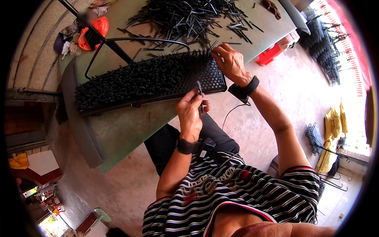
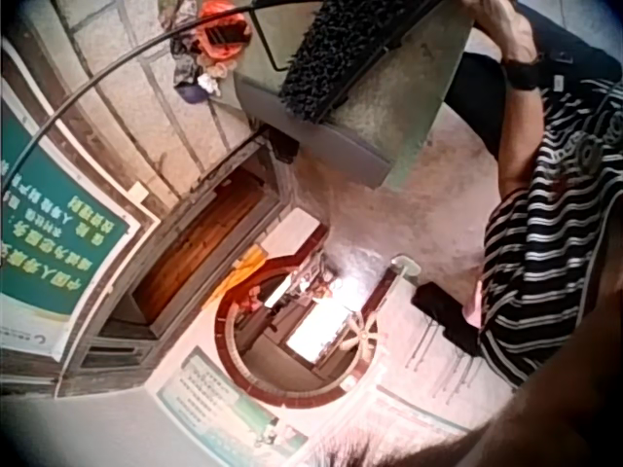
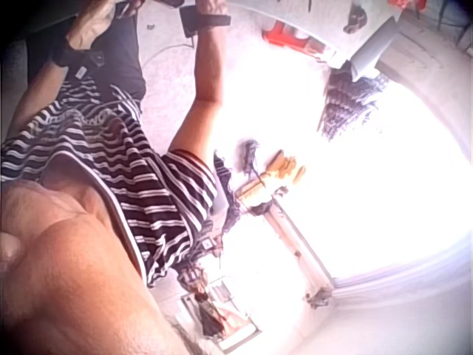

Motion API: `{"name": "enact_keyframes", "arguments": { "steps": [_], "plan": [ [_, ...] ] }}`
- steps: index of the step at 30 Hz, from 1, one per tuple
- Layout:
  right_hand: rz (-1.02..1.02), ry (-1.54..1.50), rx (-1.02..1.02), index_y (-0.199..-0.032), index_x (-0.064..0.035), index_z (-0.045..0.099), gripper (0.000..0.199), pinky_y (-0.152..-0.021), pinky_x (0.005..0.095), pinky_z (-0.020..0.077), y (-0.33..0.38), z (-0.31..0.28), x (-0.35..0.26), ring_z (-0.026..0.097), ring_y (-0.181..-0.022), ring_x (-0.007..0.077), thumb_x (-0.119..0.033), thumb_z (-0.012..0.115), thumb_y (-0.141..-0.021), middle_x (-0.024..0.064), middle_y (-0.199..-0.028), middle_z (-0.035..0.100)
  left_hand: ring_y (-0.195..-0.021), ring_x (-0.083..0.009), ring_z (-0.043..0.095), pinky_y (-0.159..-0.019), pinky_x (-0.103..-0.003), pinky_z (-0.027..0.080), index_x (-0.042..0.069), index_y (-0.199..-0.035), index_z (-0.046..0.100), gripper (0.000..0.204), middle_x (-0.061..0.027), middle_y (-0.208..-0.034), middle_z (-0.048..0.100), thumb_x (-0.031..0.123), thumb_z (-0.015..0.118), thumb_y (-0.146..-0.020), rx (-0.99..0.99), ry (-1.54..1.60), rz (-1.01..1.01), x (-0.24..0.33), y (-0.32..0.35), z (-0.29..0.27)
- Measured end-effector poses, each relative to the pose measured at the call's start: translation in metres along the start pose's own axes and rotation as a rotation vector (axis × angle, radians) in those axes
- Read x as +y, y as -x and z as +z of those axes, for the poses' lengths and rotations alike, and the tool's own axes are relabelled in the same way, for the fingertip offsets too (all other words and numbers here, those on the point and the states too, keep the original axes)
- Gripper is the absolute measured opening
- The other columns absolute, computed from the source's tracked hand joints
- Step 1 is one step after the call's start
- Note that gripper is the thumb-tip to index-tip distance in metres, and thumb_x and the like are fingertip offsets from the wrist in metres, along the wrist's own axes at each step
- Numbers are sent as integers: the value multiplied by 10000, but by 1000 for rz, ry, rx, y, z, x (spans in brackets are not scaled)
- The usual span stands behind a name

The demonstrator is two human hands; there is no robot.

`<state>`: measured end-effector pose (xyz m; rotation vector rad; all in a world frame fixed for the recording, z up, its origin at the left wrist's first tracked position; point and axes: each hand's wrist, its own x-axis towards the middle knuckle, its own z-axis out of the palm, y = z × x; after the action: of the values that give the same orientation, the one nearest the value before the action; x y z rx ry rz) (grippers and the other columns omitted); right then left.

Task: The person inserts black bristle bundles into the holes of a rectangular broom base. They pick up bundles from a pile on the table and push them into the base one by one, gradually filling the surface.

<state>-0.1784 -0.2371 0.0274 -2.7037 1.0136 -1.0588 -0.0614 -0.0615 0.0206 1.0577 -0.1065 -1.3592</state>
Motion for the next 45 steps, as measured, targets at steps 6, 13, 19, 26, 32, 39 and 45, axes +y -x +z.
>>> {"name": "enact_keyframes", "arguments": {
  "steps": [6, 13, 19, 26, 32, 39, 45],
  "plan": [
    [393, -593, -439, -813, 8, 663, 277, -530, 297, 471, 18, -30, -41, 600, -583, 123, -259, 714, -761, 99, -648, 627, -698, -178, 625, -582, -300, 525, 16, -1097, 588, 235, -59, -873, 625, 27, 546, -866, -68, -21, 20, 0, -2, 11],
    [557, -729, 126, -986, 22, 573, 145, -524, 222, 500, 5, -28, -22, 657, -616, 128, -50, 577, -860, 79, -718, 654, -797, -213, 634, -667, -335, 546, 21, -1101, 590, 239, -60, -932, 607, 7, 514, -875, -78, 5, 29, -9, -5, 9],
    [270, -471, 224, -1021, -5, 505, 169, -547, 234, 508, 3, -11, -17, 670, -660, 145, 6, 564, -862, 101, -743, 639, -760, -189, 606, -680, -361, 549, 19, -1104, 595, 236, -58, -918, 595, 12, 521, -880, -55, 41, 45, -6, -4, 9],
    [115, -310, 110, -959, -9, 560, 109, -568, 270, 517, 12, 3, -6, 670, -675, 188, -18, 583, -853, 113, -801, 642, -726, -174, 594, -668, -361, 551, 21, -1168, 548, 301, -47, -882, 576, -1, 533, -868, -52, 55, 46, 0, -5, 6],
    [3, -96, -100, -923, -31, 621, 122, -558, 324, 489, 5, -9, -10, 616, -597, 250, -71, 622, -809, 114, -797, 622, -724, -177, 601, -658, -352, 546, 43, -1214, 486, 362, -50, -871, 575, -8, 543, -860, -56, 46, 39, -1, -7, 7],
    [410, -727, -516, -896, 7, 645, 137, -498, 227, 440, 17, -40, -41, 565, -573, 62, -117, 644, -837, 29, -649, 625, -797, -189, 622, -688, -326, 531, 73, -1296, 383, 473, -78, -963, 601, 16, 563, -862, -164, 66, 39, -3, -12, 19],
    [552, -760, 166, -974, 19, 568, 147, -529, 222, 500, 8, -32, -12, 630, -608, 96, -33, 606, -843, 85, -736, 668, -912, -176, 602, -756, -284, 476, 80, -1351, 333, 588, -77, -1013, 599, 83, 633, -845, -266, -133, -32, -13, -9, 19]
  ]
}}
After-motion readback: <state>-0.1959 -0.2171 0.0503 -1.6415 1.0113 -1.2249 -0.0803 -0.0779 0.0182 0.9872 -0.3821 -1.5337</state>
